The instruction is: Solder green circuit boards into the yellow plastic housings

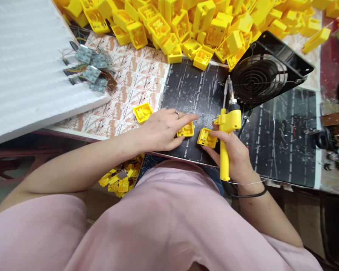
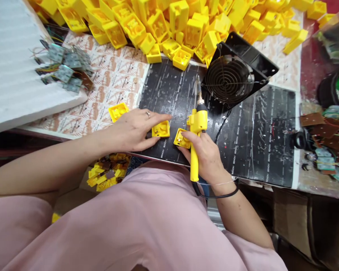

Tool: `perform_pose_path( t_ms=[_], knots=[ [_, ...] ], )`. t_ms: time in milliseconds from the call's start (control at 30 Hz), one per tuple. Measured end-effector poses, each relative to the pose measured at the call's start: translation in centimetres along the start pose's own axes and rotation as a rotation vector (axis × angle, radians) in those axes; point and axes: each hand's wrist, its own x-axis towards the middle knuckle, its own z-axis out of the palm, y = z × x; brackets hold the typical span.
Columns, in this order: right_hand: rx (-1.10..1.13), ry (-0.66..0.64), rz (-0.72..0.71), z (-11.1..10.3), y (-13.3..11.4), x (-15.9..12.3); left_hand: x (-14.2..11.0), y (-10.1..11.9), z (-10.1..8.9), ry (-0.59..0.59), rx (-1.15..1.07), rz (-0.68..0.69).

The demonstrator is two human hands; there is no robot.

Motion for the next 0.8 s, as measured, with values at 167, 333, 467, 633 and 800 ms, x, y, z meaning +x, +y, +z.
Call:
perform_pose_path(
  t_ms=[167, 333, 467, 633, 800],
  knots=[
    [0.025, -0.012, -0.029, 0.2, 0.1, -0.1, -3.0, -2.9, -1.0, 0.158, -0.194, 0.022],
    [-0.004, -0.033, -0.072, 0.4, 0.4, 0.5, -6.5, -5.9, -2.0, 0.032, -0.01, -0.304],
    [0.023, -0.03, -0.122, 1.2, 0.0, 1.6, -7.0, -5.6, -1.7, 0.031, 0.001, -0.388],
    [0.021, -0.05, -0.174, 2.6, -0.6, 2.4, -5.1, -4.6, -0.5, 0.097, -0.134, -0.082],
    [0.063, -0.073, -0.2, 1.8, 0.6, 2.4, -3.8, -3.4, 0.2, 0.07, -0.227, 0.079]
  ],
)
